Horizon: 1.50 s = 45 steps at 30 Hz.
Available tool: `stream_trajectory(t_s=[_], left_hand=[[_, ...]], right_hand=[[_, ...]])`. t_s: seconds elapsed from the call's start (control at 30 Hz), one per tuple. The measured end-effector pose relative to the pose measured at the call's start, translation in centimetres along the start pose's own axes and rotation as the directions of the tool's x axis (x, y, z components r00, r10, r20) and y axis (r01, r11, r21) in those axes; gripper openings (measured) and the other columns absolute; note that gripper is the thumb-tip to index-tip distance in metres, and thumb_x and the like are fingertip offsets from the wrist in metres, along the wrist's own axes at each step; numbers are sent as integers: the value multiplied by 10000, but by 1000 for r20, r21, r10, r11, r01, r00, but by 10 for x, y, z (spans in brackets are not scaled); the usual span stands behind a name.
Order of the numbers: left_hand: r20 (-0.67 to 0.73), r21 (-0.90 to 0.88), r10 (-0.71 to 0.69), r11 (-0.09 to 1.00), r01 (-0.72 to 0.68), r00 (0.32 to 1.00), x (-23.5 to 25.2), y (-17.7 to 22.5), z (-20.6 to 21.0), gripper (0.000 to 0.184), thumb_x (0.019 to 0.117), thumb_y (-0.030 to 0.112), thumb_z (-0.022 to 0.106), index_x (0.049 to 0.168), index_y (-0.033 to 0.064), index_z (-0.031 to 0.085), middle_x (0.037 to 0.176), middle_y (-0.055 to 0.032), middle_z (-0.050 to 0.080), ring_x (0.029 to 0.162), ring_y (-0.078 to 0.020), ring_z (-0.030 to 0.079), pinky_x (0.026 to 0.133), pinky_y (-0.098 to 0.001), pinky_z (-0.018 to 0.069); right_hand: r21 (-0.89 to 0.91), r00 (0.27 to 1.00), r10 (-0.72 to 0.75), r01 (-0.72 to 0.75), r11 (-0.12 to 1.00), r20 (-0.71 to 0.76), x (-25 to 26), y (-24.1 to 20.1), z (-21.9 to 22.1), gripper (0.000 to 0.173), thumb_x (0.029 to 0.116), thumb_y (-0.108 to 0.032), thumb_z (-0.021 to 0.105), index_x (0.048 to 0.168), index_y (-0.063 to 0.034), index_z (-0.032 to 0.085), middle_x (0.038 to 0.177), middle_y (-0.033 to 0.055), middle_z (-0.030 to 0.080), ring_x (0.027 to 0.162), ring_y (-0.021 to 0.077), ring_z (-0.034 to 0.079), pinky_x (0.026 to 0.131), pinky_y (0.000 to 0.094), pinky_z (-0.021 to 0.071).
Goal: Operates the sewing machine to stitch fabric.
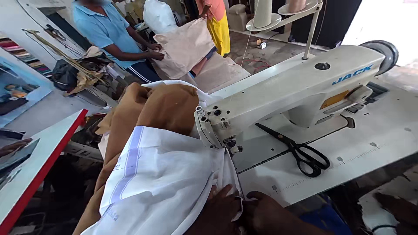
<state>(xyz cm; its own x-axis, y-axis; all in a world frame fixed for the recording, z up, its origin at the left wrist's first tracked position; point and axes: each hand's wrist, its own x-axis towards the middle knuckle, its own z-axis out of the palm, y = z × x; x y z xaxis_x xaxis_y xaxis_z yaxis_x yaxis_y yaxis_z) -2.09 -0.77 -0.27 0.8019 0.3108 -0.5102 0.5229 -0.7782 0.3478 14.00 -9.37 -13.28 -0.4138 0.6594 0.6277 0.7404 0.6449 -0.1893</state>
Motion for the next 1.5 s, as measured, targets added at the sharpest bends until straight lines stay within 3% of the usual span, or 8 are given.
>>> stream_trajectory(t_s=[0.23,0.6,0.7,0.93,1.03,1.1,1.23,1.5], left_hand=[[-113,-17,38,999,-40,993,2,-6,1,324,998,173,619,1248,-20,688,1355,-171,668,1411,-384,499,1160,-677,266],[-81,-146,-52,989,39,995,35,-27,-15,327,1038,72,517,1310,-44,657,1421,-205,615,1464,-377,431,1208,-640,154],[-150,-143,-38,990,16,988,39,-31,-15,314,1032,71,519,1272,-53,679,1379,-219,642,1432,-391,471,1206,-645,162],[-121,-121,-62,992,48,991,52,-42,-31,338,1055,100,494,1315,-48,651,1421,-212,613,1464,-378,431,1214,-632,149],[-118,-137,-75,989,58,990,58,-49,-38,334,1053,84,496,1308,-66,649,1428,-225,601,1452,-359,451,1243,-527,213],[-110,-134,-75,989,60,991,61,-56,-43,341,1053,93,505,1321,-70,640,1460,-243,567,1457,-368,441,1236,-544,201],[-181,-150,-20,989,-8,983,70,-79,-47,301,1020,74,552,1234,-91,685,1407,-286,578,1362,-419,509,1176,-549,324],[-199,-169,-50,985,16,979,69,-77,-50,362,1064,167,508,1253,-93,675,1380,-282,604,1359,-416,514,1195,-544,279]], right_hand=[[-29,999,34,-34,999,-6,1,6,3,122,936,-145,631,863,-155,728,884,16,769,851,161,753,837,369,595],[-93,994,108,-110,990,-31,13,34,5,107,885,-209,681,864,-126,745,890,27,778,832,178,765,848,424,603],[-83,990,140,-139,987,1,15,40,5,100,873,-203,712,886,-113,753,914,44,781,865,199,768,870,449,596],[-128,984,177,-178,976,-14,23,54,11,114,891,-195,693,926,-110,761,962,47,783,932,205,764,853,444,598],[-58,966,253,-249,967,55,30,57,10,107,891,-139,719,960,-75,771,1000,75,783,1012,254,753,894,512,581],[-74,955,291,-287,955,55,34,59,15,105,902,-138,709,965,-81,772,1013,64,783,1037,248,745,910,506,574],[-80,944,330,-327,942,22,40,64,21,108,931,-120,673,977,-95,767,1035,50,776,1066,238,728,907,467,575],[189,936,346,-353,916,69,41,70,7,153,969,-92,642,1076,-49,741,1062,129,753,1111,333,699,941,556,533]])
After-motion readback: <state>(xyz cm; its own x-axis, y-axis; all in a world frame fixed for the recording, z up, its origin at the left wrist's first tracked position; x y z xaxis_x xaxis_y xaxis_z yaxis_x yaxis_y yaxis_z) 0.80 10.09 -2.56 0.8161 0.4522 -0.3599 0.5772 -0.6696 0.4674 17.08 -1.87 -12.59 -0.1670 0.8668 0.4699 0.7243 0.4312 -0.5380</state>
